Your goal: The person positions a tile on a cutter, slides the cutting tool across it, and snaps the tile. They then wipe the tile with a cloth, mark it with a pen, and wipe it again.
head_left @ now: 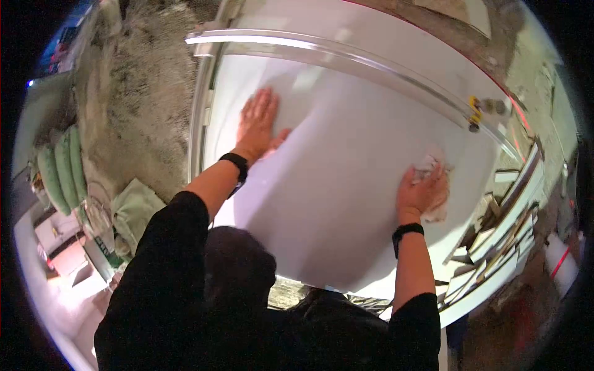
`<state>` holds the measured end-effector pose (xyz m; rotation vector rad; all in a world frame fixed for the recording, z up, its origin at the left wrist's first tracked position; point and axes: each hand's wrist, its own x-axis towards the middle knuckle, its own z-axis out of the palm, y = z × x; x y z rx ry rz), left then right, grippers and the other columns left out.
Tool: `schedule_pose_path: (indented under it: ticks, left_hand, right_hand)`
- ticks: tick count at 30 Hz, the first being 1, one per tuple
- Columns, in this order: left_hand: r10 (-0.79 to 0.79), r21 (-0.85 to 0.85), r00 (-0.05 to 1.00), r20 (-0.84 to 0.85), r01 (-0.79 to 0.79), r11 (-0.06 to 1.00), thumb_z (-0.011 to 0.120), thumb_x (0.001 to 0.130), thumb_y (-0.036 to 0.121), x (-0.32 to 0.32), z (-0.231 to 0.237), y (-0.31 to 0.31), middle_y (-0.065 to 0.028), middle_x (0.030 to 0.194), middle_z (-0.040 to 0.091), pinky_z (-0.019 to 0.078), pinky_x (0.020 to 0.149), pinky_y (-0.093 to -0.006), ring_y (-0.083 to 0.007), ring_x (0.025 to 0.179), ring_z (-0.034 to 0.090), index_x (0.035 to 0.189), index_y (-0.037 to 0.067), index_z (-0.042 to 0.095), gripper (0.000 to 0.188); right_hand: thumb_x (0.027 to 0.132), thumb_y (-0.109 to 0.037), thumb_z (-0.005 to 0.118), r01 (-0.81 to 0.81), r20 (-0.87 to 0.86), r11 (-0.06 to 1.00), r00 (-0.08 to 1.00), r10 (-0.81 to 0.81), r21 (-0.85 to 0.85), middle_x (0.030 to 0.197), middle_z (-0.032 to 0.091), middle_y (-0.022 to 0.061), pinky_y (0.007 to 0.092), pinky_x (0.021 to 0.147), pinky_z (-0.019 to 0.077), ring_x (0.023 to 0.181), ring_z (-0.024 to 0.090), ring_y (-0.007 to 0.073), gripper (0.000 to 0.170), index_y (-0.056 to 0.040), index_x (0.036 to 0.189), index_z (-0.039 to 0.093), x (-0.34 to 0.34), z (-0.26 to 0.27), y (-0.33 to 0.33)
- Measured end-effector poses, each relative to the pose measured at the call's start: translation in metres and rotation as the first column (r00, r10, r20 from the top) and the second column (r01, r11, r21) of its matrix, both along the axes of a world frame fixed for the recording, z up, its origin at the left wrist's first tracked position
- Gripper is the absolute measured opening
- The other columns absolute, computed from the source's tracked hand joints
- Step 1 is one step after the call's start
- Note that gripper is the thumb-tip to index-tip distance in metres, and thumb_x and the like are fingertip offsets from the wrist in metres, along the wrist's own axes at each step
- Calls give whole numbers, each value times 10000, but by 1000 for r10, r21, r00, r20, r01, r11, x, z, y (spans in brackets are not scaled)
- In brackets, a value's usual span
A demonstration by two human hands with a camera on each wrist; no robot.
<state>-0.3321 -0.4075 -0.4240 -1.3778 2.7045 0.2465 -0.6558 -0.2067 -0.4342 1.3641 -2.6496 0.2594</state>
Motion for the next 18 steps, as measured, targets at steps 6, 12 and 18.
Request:
schedule_pose_path:
  ticks: [6,12,18]
  left_hand:
    - [2,34,1000,-4,-2,999,482,775,506,2,4,-3,-148,1426,179,124,1061,-438,-285,1325,148,1341,41,268,763]
    - [27,20,999,-21,-26,999,515,758,464,-1,0,0,-147,1429,174,118,1060,-430,-281,1333,126,1342,25,259,774]
    - [-21,0,1000,-22,21,1000,513,768,432,-1,5,1,-169,1425,168,107,1065,-435,-302,1325,136,1344,15,237,764]
  right_hand:
    - [743,-423,571,58,-58,996,997,-54,75,1241,386,204,517,955,220,1143,347,379,652,-76,1257,368,1,7,-3]
    - [747,-380,574,43,5,996,999,-43,-74,1253,369,204,512,956,231,1144,342,367,643,-73,1270,361,-1,2,1]
    - [762,-301,573,60,56,994,996,-65,87,1254,378,183,498,972,250,1147,336,387,611,-67,1280,349,-9,9,17]
